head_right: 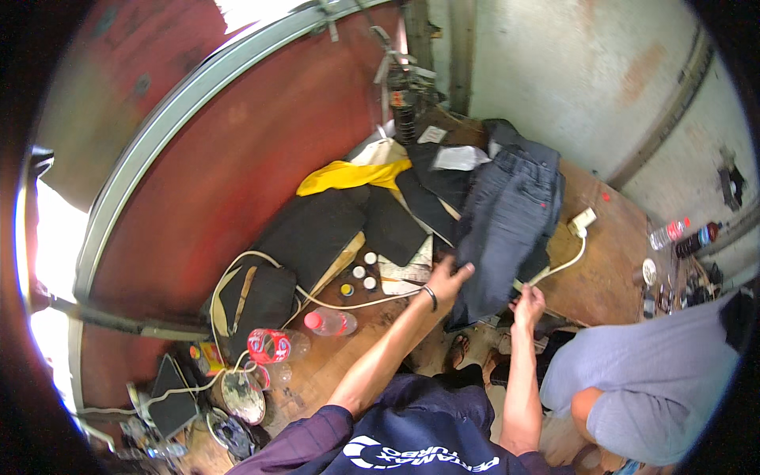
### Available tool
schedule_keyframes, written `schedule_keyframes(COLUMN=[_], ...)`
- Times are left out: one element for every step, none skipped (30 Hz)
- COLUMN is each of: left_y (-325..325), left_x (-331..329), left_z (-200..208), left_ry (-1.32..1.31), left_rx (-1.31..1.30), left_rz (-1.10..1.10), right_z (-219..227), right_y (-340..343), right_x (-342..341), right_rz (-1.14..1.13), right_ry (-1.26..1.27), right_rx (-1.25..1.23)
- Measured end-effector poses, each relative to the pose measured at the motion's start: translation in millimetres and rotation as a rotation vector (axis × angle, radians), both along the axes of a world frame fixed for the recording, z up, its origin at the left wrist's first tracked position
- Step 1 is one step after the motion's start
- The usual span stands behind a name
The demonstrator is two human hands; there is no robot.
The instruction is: The person cuts a large piece of dark fabric using a utility knife on a wooden workbench. They then open a bottle of dark liquid and pour it into a small bowl on the table.
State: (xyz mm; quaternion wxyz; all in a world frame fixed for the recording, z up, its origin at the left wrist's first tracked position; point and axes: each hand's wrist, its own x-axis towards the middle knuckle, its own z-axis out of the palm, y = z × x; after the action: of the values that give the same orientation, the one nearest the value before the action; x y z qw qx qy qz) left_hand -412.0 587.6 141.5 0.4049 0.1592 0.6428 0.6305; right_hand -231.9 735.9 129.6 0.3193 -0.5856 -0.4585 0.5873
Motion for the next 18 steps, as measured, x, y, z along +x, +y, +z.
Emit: schedule_keyframes(left_y=[-14.2,-30.2,-48.6,-68.9,-93.6,-117.4,-142.5,-169.8,-194.5,-218.4,-242.5,-264.9,-286.6,-308.1,-330.0,-351.9,-373.6,-391.9], left_x=[13.7,26.9,42.8,53.3,58.6,70.9,78.4,89.7,97.1,106.0,112.8,117.9,124.2,129.6,134.4,138.8,142.2,147.5], left_z=[0.1,-0.1,0.0,0.2,1.6,6.2,12.0,20.7,31.2,43.5,55.3,68.1,80.8,92.3,102.7,111.6,117.6,123.4], left_ry=[0.137,0.425,0.357,0.353,0.333,0.418,0.378,0.225,0.256,0.257,0.233,0.169,0.143,0.137,0.12,0.132,0.142,0.135], left_rx=[-0.023,-0.083,-0.088,-0.087,-0.047,-0.065,-0.039,-0.037,-0.026,0.01,0.036,0.066,0.071,0.083,0.118,0.154,0.162,0.181], left_rz=[-0.034,-0.043,-0.086,-0.133,-0.263,-0.291,-0.369,-0.42,-0.454,-0.429,-0.434,-0.426,-0.371,-0.324,-0.259,-0.203,-0.146,-0.076], right_z=[-7.2,-11.2,-14.1,-15.0,-14.0,-11.4,-7.4,-2.4,0.8,4.7,7.0,11.6,15.9,22.0,30.9,42.0,54.0,71.5], right_y=[4.1,5.7,2.6,-3.9,-14.0,-23.6,-36.5,-46.0,-61.6,-77.4,-92.9,-106.5,-119.9,-132.8,-144.1,-155.0,-166.1,-175.3], right_x=[7.8,16.0,22.6,28.1,31.7,32.0,33.8,28.7,22.5,15.6,3.8,-8.8,-25.7,-42.4,-60.1,-80.5,-104.4,-127.1], right_rz=[0.005,0.051,0.082,0.073,0.049,0.021,0.071,0.1,0.175,0.289,0.371,0.465,0.528,0.586,0.657,0.723,0.791,0.89], right_ry=[0.032,0.014,0.032,-0.006,-0.09,-0.175,-0.187,-0.209,-0.122,-0.087,-0.065,-0.019,0.031,0.038,0.043,0.055,0.067,0.076], right_rx=[0.011,-0.012,0.045,0.088,0.278,0.462,0.572,0.615,0.6,0.584,0.491,0.412,0.378,0.395,0.412,0.42,0.488,0.473])
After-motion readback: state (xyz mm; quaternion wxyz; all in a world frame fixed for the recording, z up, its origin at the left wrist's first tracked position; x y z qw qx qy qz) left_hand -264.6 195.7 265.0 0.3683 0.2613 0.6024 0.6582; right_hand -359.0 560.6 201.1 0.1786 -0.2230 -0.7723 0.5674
